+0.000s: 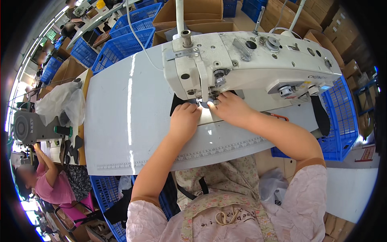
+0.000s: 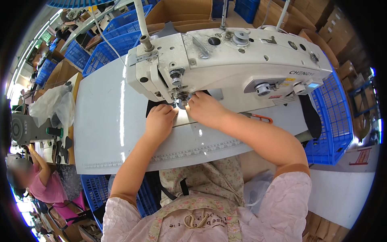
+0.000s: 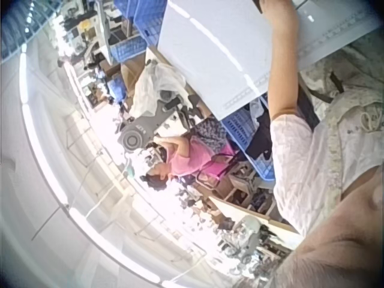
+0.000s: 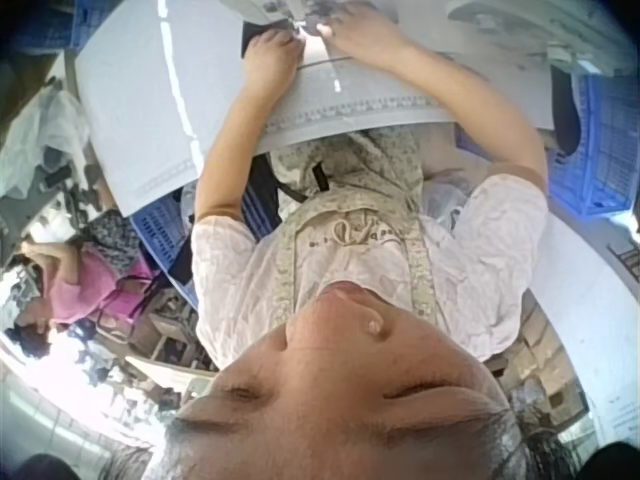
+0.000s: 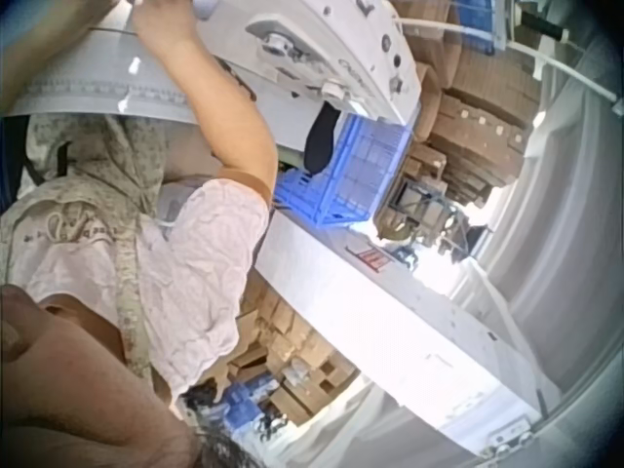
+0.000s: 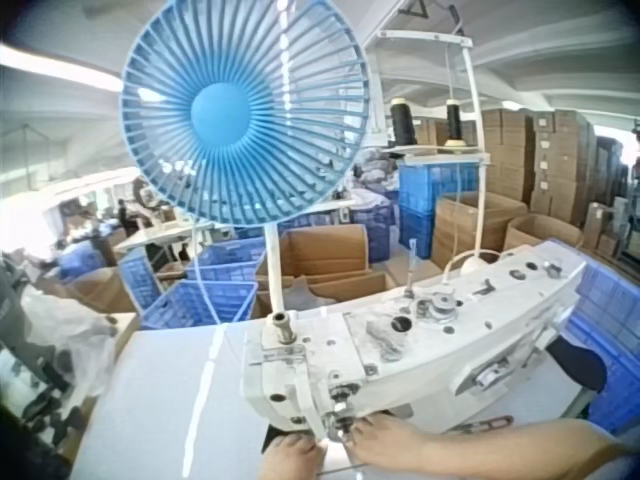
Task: The person sews fabric pieces together using a sewing machine, trims excess thread from the sewn piece using thread snips, drops it into a basket, and sews another set of fabric pieces together on the machine.
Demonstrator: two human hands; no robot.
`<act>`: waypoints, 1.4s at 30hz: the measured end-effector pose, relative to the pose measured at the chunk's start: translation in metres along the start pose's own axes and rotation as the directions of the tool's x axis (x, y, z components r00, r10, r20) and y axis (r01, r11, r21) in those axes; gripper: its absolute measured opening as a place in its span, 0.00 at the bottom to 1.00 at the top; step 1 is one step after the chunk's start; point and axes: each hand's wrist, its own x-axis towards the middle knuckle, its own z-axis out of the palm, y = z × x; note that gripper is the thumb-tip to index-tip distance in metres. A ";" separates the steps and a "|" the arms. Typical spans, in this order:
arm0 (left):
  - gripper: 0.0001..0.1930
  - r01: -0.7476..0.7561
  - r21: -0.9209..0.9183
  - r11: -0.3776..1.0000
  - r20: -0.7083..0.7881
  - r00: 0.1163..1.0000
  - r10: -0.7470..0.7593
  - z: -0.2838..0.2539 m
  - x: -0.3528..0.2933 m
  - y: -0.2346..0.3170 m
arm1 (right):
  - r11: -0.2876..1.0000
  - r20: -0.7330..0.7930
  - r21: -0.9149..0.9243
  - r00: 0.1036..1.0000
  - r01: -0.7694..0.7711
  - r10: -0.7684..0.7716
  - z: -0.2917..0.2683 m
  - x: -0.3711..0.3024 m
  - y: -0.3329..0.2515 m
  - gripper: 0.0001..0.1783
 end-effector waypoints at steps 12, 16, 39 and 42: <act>0.08 0.037 -0.040 0.999 0.019 0.999 -0.036 -0.001 0.005 -0.004 | 0.997 0.185 -0.051 0.981 -0.052 0.060 0.000 0.015 -0.026 0.05; 0.11 0.049 -0.031 0.998 0.033 0.998 -0.048 -0.002 0.007 -0.003 | 0.995 0.244 -0.060 0.966 -0.075 0.088 0.000 0.018 -0.029 0.05; 0.14 -0.065 0.040 0.997 0.171 0.984 0.057 -0.014 0.015 -0.006 | 0.988 0.089 0.155 0.996 -0.011 -0.003 -0.003 0.001 -0.004 0.05; 0.07 -0.035 0.030 0.999 0.032 0.999 0.034 -0.004 0.005 -0.010 | 0.987 0.196 0.161 0.980 0.004 -0.036 -0.004 0.003 -0.007 0.16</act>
